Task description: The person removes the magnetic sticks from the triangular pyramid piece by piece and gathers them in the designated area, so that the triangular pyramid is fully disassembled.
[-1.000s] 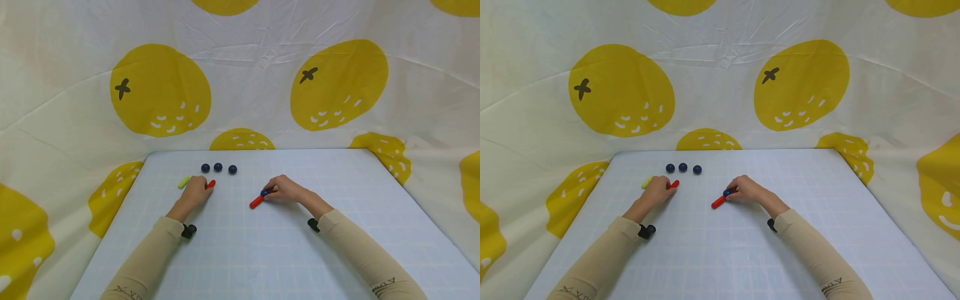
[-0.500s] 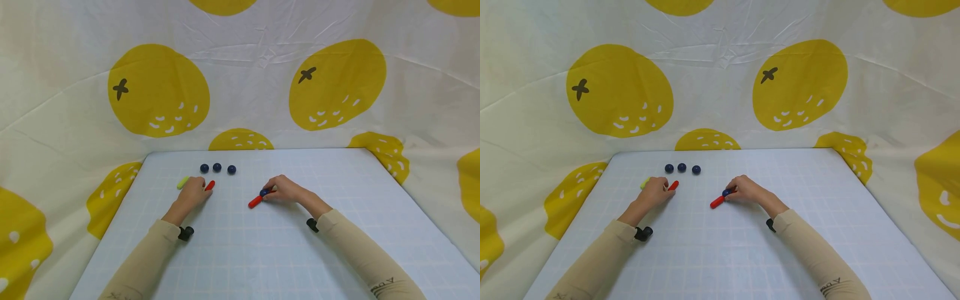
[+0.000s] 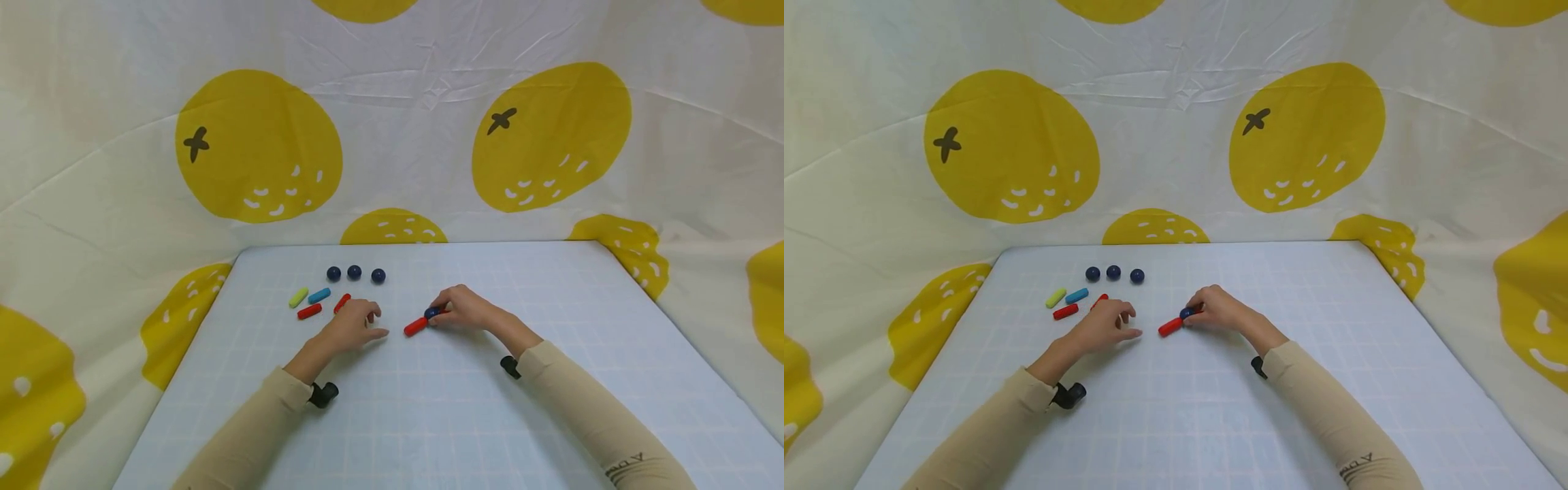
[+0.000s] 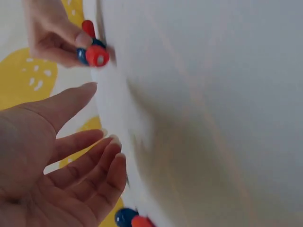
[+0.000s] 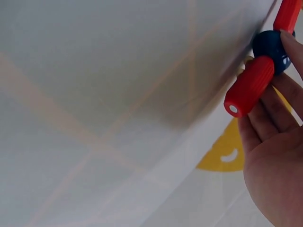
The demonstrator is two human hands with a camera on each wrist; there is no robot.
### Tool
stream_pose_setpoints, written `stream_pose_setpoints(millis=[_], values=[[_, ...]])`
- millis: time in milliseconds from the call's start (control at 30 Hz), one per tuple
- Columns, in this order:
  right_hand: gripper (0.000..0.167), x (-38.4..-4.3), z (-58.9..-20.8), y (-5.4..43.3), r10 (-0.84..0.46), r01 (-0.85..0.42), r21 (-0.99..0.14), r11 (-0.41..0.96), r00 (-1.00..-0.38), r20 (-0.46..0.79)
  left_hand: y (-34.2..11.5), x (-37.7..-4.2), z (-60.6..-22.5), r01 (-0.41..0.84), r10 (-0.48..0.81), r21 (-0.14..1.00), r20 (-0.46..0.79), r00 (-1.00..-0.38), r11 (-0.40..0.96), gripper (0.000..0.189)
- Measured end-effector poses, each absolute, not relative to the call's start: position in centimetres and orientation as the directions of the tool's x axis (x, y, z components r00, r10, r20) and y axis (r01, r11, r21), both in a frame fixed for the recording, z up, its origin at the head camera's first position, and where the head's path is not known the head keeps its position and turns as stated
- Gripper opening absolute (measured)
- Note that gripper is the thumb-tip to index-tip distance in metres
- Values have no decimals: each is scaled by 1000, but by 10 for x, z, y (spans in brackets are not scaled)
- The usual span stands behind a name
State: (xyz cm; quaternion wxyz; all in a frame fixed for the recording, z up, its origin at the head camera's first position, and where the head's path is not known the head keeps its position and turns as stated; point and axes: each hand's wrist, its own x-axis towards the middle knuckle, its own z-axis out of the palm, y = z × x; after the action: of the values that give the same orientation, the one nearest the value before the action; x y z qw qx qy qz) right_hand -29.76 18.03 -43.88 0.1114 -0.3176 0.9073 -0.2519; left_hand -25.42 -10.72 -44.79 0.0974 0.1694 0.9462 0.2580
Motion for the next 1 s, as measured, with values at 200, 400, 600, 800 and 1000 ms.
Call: stream_pose_setpoints(millis=[200,400,600,800,1000], values=[[26,-298,-438,180,-627,-516,-529,673,-778,-39,-80,-261,-456,305,472,612,-127,-872,729,40],[24,-298,-440,180,-626,-521,-534,665,-780,-19,-63,-268,-458,298,473,655,-104,-875,694,28],[26,-300,-440,183,-639,-523,-541,659,-769,-35,-57,-274,-461,281,448,662,-93,-889,695,20],[30,-305,-435,190,-657,-477,-593,649,-745,-120,-58,-278,-463,279,448,664,-94,-889,694,20],[29,-311,-434,192,-670,-464,-614,639,-728,-147,-60,-279,-462,269,445,672,-102,-890,690,20]])
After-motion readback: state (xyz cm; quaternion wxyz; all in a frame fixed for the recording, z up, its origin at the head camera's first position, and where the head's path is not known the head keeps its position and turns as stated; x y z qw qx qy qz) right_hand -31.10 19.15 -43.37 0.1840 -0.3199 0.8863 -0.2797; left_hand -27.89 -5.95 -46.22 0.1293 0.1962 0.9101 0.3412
